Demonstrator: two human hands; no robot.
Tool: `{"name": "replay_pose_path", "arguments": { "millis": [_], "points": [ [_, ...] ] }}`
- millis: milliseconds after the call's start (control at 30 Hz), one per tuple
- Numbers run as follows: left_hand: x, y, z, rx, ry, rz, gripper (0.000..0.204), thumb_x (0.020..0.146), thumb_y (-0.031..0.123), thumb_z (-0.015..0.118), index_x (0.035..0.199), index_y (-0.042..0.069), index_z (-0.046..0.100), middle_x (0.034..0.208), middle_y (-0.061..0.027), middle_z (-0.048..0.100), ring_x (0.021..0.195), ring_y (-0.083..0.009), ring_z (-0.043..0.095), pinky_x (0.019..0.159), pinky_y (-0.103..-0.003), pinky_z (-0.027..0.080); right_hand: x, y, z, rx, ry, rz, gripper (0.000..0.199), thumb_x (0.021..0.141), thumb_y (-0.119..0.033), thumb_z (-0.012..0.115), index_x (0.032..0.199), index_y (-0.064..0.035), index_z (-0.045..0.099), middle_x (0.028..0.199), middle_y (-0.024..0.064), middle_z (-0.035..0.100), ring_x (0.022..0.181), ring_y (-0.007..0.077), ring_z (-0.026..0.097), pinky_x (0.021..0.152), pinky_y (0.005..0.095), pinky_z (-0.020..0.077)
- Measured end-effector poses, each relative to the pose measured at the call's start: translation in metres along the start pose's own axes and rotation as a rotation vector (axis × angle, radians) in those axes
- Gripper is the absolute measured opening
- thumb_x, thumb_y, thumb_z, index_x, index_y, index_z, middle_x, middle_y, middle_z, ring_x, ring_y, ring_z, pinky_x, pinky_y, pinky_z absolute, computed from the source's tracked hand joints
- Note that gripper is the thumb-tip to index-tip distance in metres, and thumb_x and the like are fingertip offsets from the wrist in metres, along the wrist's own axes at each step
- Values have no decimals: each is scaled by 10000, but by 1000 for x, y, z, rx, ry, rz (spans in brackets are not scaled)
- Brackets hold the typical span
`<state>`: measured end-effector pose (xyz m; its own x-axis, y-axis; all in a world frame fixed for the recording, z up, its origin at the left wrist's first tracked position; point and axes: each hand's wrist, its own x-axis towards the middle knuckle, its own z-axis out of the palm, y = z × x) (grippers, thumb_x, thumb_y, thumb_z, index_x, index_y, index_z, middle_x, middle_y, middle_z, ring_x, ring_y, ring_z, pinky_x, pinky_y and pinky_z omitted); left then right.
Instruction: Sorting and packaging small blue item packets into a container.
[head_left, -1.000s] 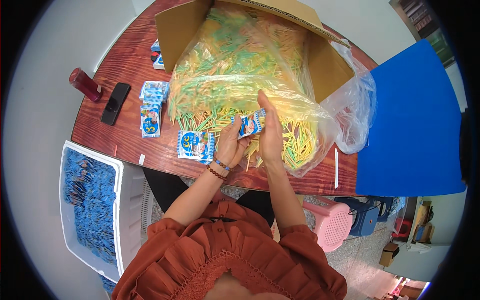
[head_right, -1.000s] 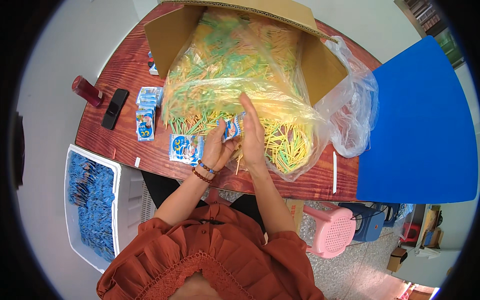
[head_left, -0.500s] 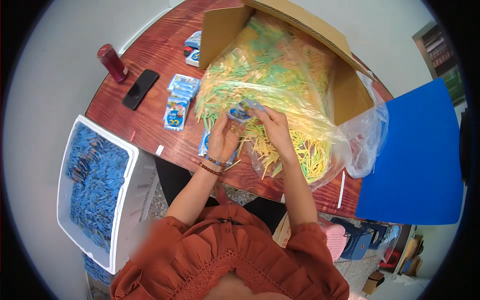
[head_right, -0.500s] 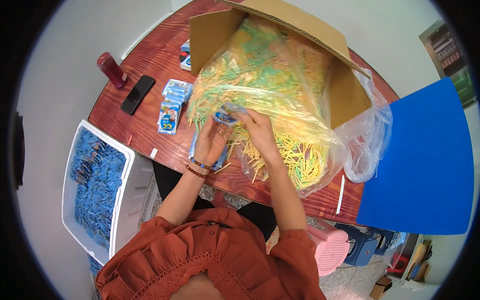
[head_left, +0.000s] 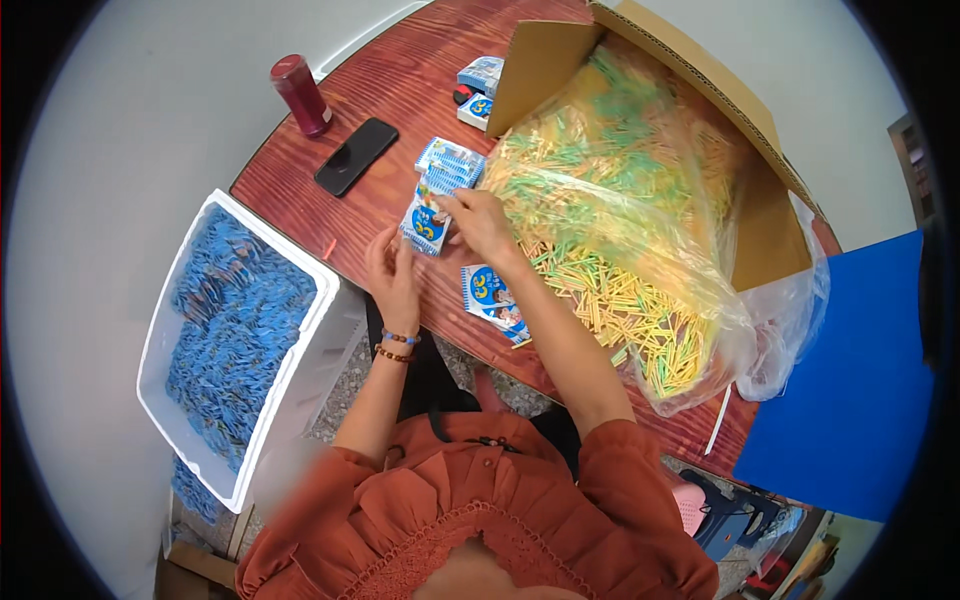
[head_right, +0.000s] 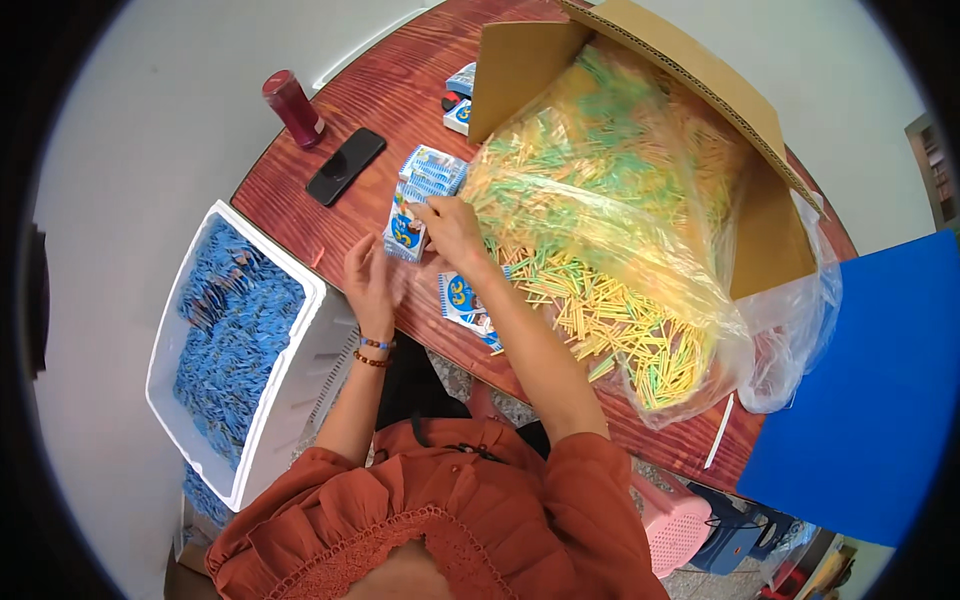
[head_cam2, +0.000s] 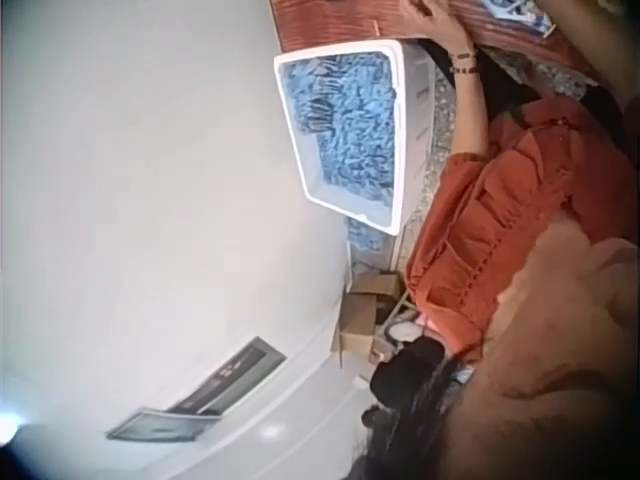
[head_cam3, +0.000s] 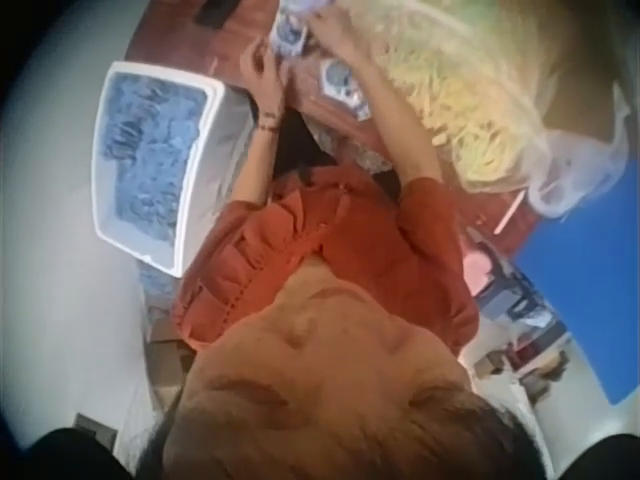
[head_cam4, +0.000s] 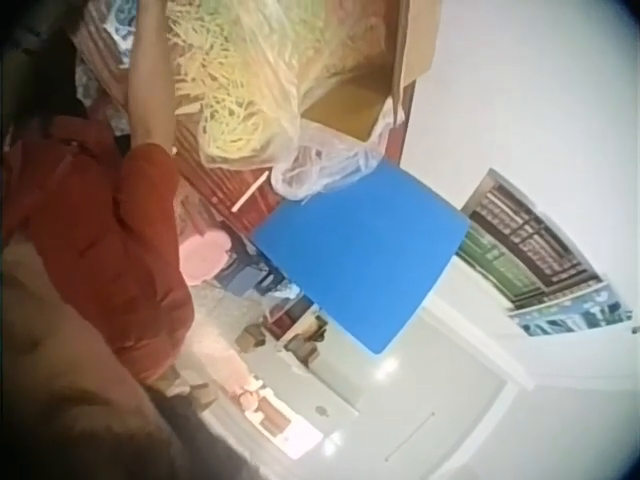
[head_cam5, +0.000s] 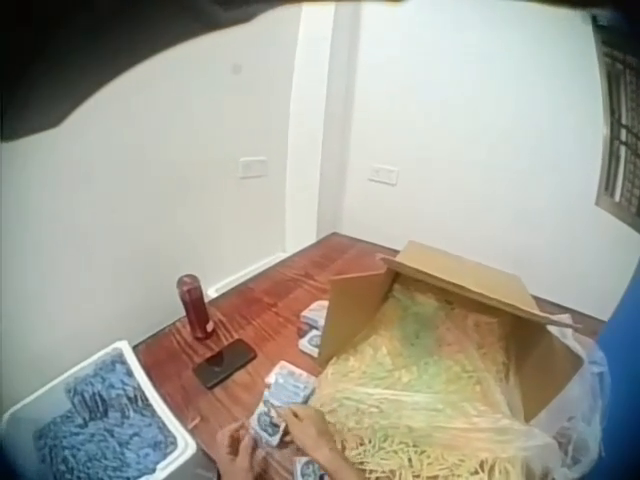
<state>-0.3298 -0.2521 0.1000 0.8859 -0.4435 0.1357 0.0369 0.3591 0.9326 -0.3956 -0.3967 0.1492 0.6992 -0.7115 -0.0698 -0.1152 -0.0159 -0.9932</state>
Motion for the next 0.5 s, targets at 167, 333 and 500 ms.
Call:
{"name": "replay_pose_path", "arguments": {
  "millis": [167,333,500],
  "points": [
    [16,-26,-2,883,-226,301,453,859,177,636,1280,56,519,1282,-139,498,1199,-303,462,1003,-380,345,-1,11,-11,-482,169,-198,323,808,-304,674,848,14,638,787,185,645,689,334,627,647,404,486],
    [16,-18,-6,967,-201,331,482,849,198,632,1296,66,510,1318,-154,479,1222,-334,442,1016,-445,304,-63,1,-63,-835,19,-58,361,763,-302,702,993,-29,647,898,138,652,846,303,630,728,370,487],
    [17,-24,-5,988,-216,330,509,843,242,655,1290,48,506,1300,-164,481,1212,-338,448,1002,-455,311,-90,12,-72,-884,28,-130,266,742,-256,704,826,-25,603,853,128,606,893,319,586,745,424,445]
  ]
}}
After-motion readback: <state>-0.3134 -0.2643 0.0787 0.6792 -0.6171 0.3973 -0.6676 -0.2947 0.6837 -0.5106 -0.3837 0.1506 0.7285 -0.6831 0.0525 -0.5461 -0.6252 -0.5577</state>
